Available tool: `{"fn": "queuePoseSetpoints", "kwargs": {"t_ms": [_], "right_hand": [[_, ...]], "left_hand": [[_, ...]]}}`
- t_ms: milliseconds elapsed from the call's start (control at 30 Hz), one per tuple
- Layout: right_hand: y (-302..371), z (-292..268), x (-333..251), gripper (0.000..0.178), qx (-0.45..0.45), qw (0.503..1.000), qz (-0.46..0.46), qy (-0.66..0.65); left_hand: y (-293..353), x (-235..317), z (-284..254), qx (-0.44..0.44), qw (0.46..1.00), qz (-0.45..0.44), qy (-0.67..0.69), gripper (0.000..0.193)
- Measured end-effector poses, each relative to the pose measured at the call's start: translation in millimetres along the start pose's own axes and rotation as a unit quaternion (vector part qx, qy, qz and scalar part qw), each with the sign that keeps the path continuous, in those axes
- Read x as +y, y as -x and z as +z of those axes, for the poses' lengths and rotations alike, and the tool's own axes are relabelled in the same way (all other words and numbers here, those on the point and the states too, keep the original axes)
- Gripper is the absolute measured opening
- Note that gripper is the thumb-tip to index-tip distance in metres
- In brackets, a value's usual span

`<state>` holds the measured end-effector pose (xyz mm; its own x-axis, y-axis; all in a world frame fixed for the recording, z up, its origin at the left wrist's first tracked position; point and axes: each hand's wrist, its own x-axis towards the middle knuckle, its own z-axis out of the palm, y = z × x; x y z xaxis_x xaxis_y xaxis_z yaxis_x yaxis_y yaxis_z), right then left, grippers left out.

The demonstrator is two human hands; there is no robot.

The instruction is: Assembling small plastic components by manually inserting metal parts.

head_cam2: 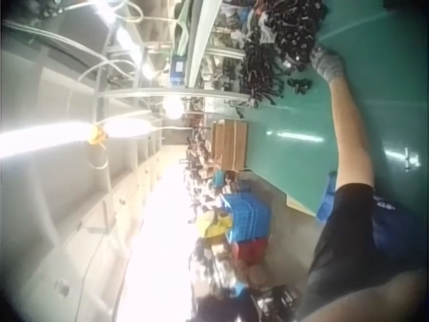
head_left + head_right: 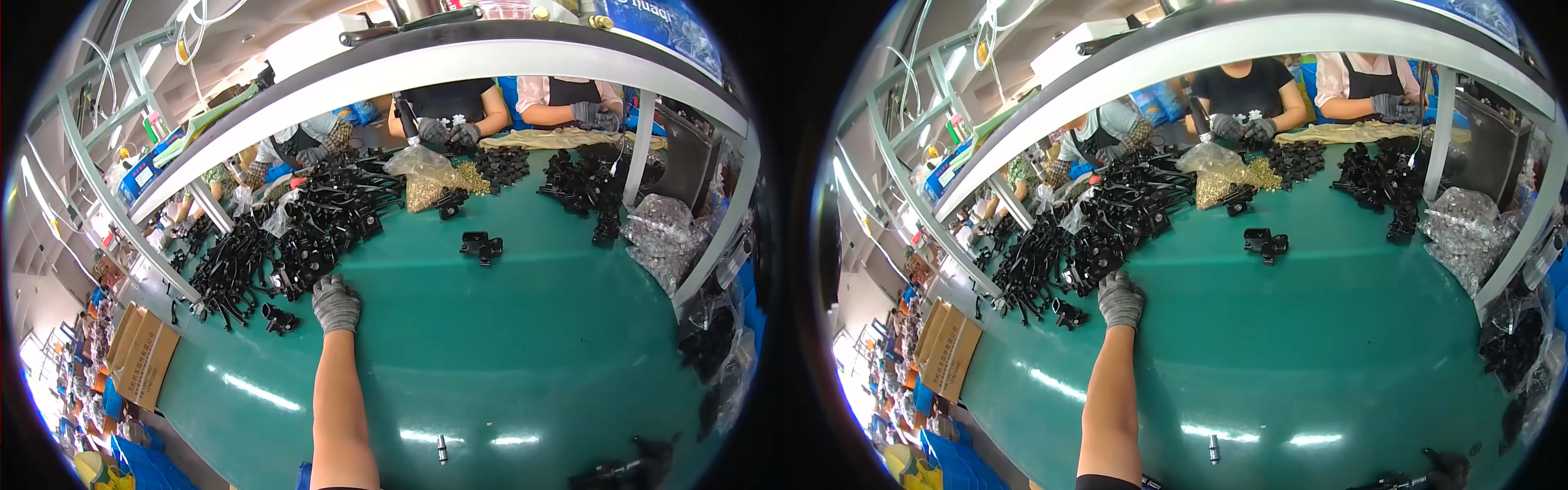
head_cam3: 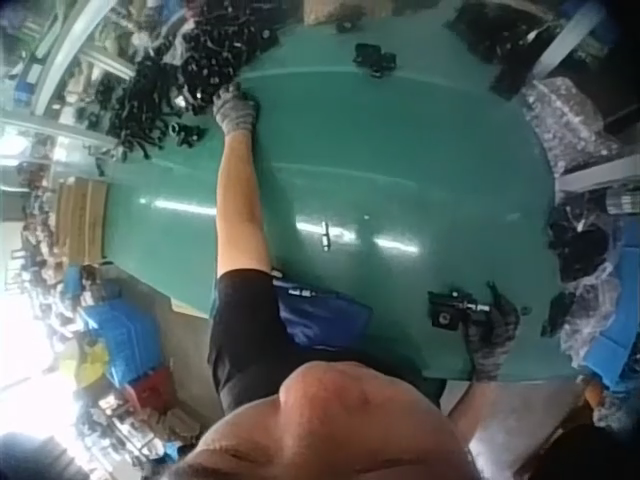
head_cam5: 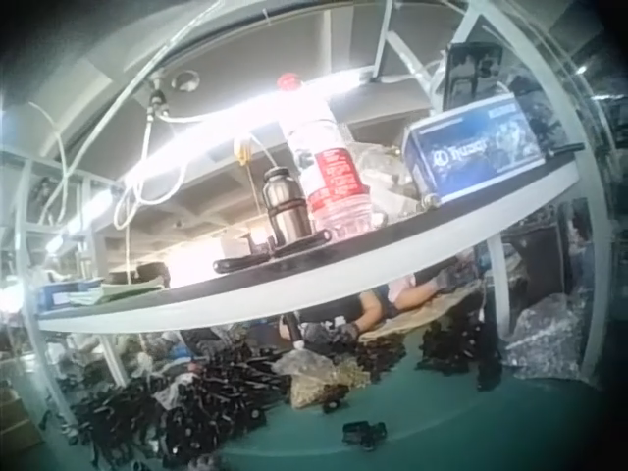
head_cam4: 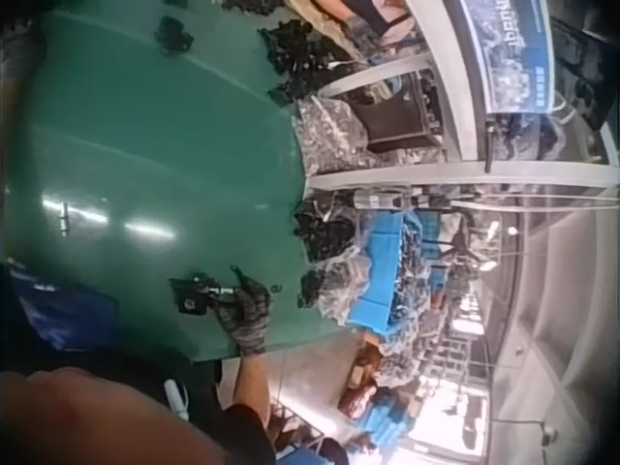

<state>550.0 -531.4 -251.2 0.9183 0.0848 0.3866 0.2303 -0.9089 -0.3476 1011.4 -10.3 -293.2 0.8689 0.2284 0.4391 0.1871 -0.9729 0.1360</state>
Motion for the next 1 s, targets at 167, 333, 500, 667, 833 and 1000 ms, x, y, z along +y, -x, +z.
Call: {"fn": "queuePoseSetpoints", "kwargs": {"t_ms": [167, 333, 500, 667, 833, 1000], "right_hand": [[-5, -2, 2, 0.052, 0.006, 1.000, 0.008, 0.001], [0, -3, 2, 0.050, 0.006, 0.999, 0.041, 0.013], [3, -7, -2, 0.054, -0.011, 0.999, 0.046, 0.000], [24, -11, -11, 0.063, 0.017, 0.999, 0.031, 0.010], [18, -10, -4, 0.066, 0.024, 0.997, 0.057, 0.052], [-4, -24, -6, 0.073, -0.104, 0.984, 0.111, 0.089]], "left_hand": [[2, 2, 0, 0.011, 0.998, 0.016, -0.061, 0.024], [5, 25, -4, -0.059, 0.990, -0.025, -0.127, 0.026], [19, 34, -57, -0.259, 0.964, -0.066, -0.002, 0.038], [83, 63, -57, -0.204, 0.864, -0.005, 0.460, 0.046], [226, 199, -181, -0.441, 0.708, 0.337, 0.436, 0.075], [309, 250, -212, -0.425, 0.734, 0.439, 0.296, 0.106]]}}
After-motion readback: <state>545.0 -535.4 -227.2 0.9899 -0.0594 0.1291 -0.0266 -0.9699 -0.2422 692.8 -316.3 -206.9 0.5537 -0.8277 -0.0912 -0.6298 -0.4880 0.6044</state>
